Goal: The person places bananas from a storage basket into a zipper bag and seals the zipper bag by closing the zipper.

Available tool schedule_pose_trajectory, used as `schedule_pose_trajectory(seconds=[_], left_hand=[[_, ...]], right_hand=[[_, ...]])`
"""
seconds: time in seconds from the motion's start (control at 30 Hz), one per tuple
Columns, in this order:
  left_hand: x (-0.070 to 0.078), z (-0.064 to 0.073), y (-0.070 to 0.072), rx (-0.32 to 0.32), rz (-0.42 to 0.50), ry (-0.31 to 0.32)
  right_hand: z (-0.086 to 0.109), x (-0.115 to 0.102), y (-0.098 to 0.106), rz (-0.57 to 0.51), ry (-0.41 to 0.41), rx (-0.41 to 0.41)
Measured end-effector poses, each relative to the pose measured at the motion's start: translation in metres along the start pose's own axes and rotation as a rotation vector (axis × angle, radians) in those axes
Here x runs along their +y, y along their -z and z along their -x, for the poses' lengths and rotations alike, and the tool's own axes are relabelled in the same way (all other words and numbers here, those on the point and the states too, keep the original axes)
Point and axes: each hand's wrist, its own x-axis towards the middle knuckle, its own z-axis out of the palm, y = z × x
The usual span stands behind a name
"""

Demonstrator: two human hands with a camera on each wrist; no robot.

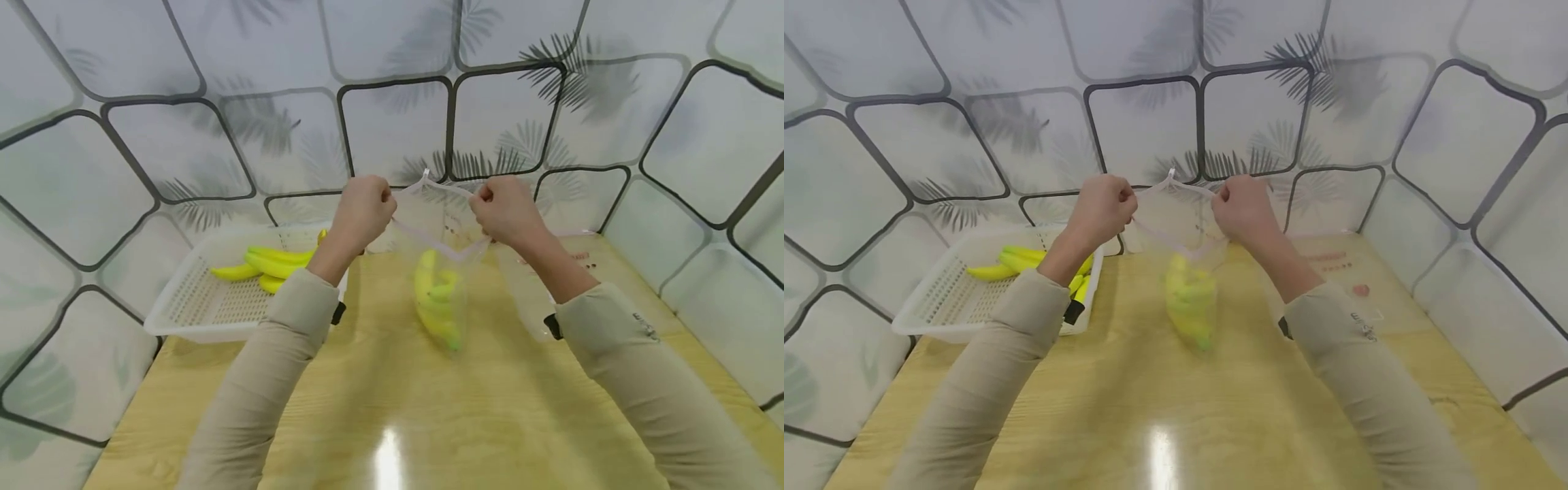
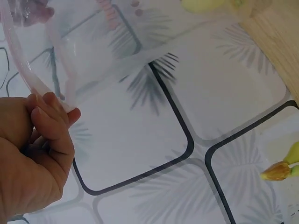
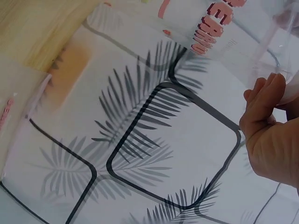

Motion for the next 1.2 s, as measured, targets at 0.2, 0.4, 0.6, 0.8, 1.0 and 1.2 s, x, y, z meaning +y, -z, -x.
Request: schedule_pose_trajectory(seconds=[0.2,0.4,0.6,0.8,1.0,1.2], left_hand=[[-0.009,0.006,0.005,-0.044,0.000,0.027],[-0.023,0.016,0.004,-0.100,0.122,0.076],[-0.031,0.029,-0.011,-0.140,0.221,0.097],[-0.046,0.050,-0.035,-0.169,0.243,0.147],[-0.060,0.066,-0.049,-0.103,0.371,0.193],[-0.075,0.085,-0.046,-0.048,0.506,0.223]], right_hand=[[0.000,-0.011,0.001,0.052,0.027,-0.017],[0.004,-0.013,0.007,-0.063,-0.018,0.022],[0.009,-0.013,0.007,-0.258,-0.086,0.054],[0.014,-0.014,-0.003,-0.144,-0.104,-0.125],[0.013,-0.011,-0.017,-0.174,-0.129,-0.180],[0.015,0.002,-0.040,-0.808,-0.344,-0.303]])
